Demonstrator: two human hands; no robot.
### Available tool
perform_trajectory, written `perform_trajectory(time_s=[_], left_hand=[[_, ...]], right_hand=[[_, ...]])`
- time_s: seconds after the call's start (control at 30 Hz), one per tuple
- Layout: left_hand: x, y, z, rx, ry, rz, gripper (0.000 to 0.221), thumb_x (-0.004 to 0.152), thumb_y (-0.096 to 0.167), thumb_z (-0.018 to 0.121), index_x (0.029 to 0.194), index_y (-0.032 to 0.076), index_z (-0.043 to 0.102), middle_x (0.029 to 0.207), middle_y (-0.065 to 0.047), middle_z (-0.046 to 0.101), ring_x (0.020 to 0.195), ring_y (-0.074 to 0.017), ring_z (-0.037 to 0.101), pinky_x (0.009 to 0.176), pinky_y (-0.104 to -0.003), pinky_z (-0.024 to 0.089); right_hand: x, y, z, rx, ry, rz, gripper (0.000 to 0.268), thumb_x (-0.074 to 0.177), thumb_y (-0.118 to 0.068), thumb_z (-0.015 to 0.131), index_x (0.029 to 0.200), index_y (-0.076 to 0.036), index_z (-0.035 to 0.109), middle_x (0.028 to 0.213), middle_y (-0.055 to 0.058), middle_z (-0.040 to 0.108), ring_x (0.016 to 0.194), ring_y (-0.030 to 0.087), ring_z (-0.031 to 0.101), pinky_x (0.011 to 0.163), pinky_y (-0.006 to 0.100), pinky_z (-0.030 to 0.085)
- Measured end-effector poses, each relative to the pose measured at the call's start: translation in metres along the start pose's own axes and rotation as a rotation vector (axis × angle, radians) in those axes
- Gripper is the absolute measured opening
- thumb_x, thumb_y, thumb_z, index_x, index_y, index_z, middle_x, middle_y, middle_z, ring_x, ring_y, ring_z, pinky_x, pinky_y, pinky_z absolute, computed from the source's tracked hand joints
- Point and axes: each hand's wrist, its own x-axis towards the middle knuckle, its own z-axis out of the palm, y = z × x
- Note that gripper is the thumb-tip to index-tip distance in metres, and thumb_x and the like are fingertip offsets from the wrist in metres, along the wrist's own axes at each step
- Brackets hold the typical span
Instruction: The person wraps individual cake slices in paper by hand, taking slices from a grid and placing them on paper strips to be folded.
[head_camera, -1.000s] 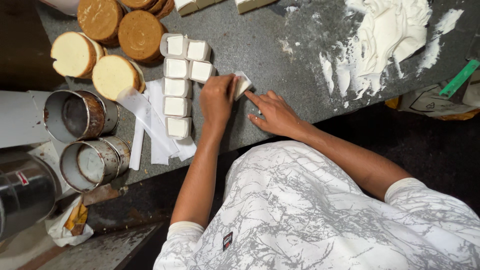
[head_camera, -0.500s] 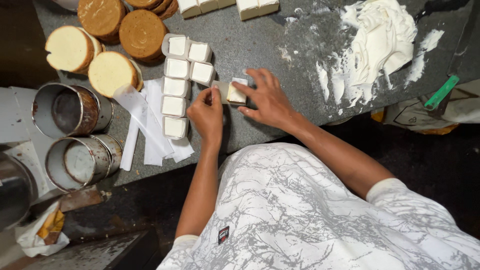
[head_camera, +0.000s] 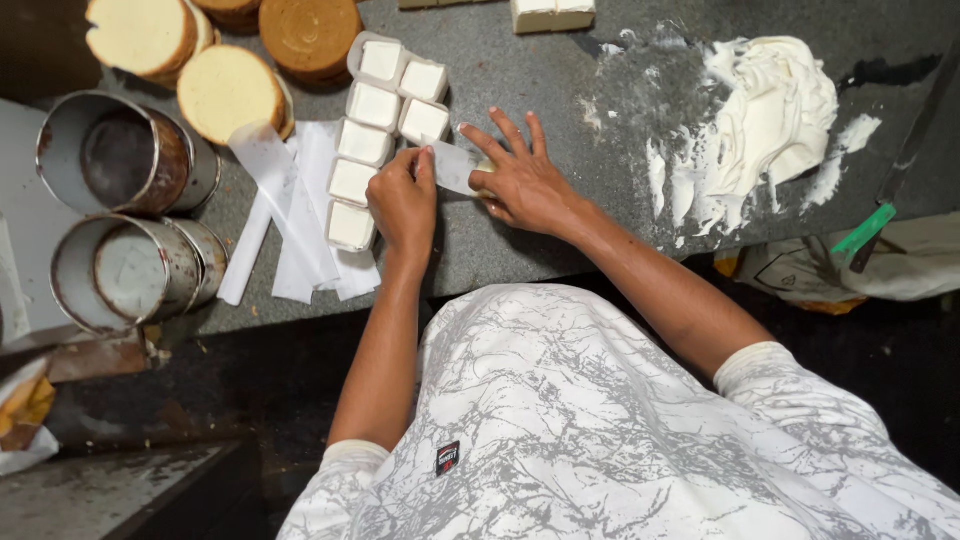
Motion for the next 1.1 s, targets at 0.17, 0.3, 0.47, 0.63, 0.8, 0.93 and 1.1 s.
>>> perform_trajectory(time_s=[0.17,0.3,0.47,0.63,0.8,0.93,1.1], left_hand=[[-0.002,0.002,-0.002,-0.012,-0.005,-0.023,0.020,0.096,0.019,0.072,0.094,0.000,0.079,0.078,-0.018,0.074,0.067,-0.0333,0.072,0.062,-0.042,0.054],[-0.005,0.007,-0.004,-0.058,-0.040,-0.058,0.020,0.094,0.019,0.074,0.095,0.000,0.079,0.076,-0.018,0.074,0.060,-0.0308,0.071,0.059,-0.043,0.053],[-0.010,0.020,0.006,-0.114,-0.003,0.065,0.019,0.095,0.019,0.074,0.093,0.001,0.078,0.079,-0.017,0.074,0.065,-0.0297,0.072,0.061,-0.041,0.055],[-0.016,0.035,0.020,-0.129,-0.057,0.113,0.019,0.096,0.020,0.070,0.094,0.003,0.078,0.083,-0.015,0.076,0.066,-0.0274,0.073,0.061,-0.039,0.055],[-0.020,0.041,0.031,-0.003,-0.097,0.324,0.018,0.097,0.021,0.074,0.092,0.004,0.076,0.082,-0.015,0.072,0.076,-0.0343,0.067,0.068,-0.046,0.051],[-0.025,0.046,0.033,0.011,-0.144,0.382,0.018,0.094,0.022,0.074,0.096,0.005,0.076,0.079,-0.015,0.070,0.075,-0.0347,0.066,0.066,-0.046,0.051],[-0.025,0.052,0.028,-0.113,-0.221,0.307,0.024,0.095,0.018,0.071,0.114,0.003,0.075,0.088,-0.020,0.072,0.080,-0.0366,0.068,0.070,-0.046,0.053]], right_hand=[[0.003,-0.001,-0.003,-0.006,-0.037,0.010,0.013,0.079,-0.017,0.083,0.090,-0.015,0.076,0.167,0.010,0.026,0.155,0.043,0.005,0.118,0.075,-0.002],[0.007,-0.006,0.002,-0.008,0.006,0.027,0.021,0.078,-0.018,0.083,0.098,-0.017,0.078,0.165,0.013,0.028,0.153,0.045,0.007,0.116,0.077,-0.002],[-0.017,-0.018,0.002,0.137,0.190,-0.010,0.062,0.078,-0.024,0.083,0.135,-0.004,0.066,0.158,0.025,0.033,0.147,0.050,0.016,0.114,0.073,0.009],[-0.048,-0.010,0.011,0.188,0.356,0.409,0.037,0.093,-0.031,0.080,0.119,-0.007,0.066,0.117,0.014,0.056,0.119,0.034,0.049,0.103,0.050,0.040],[-0.062,-0.008,0.028,0.173,0.292,0.325,0.049,0.086,-0.026,0.080,0.125,-0.003,0.063,0.111,0.015,0.059,0.111,0.034,0.051,0.096,0.050,0.040],[-0.064,-0.008,0.037,0.263,0.210,0.281,0.064,0.082,-0.022,0.079,0.136,0.004,0.056,0.112,0.017,0.059,0.110,0.036,0.051,0.094,0.049,0.042],[-0.067,-0.006,0.042,0.245,0.197,0.254,0.066,0.079,-0.023,0.079,0.135,0.004,0.054,0.115,0.017,0.059,0.111,0.036,0.051,0.095,0.049,0.042]])
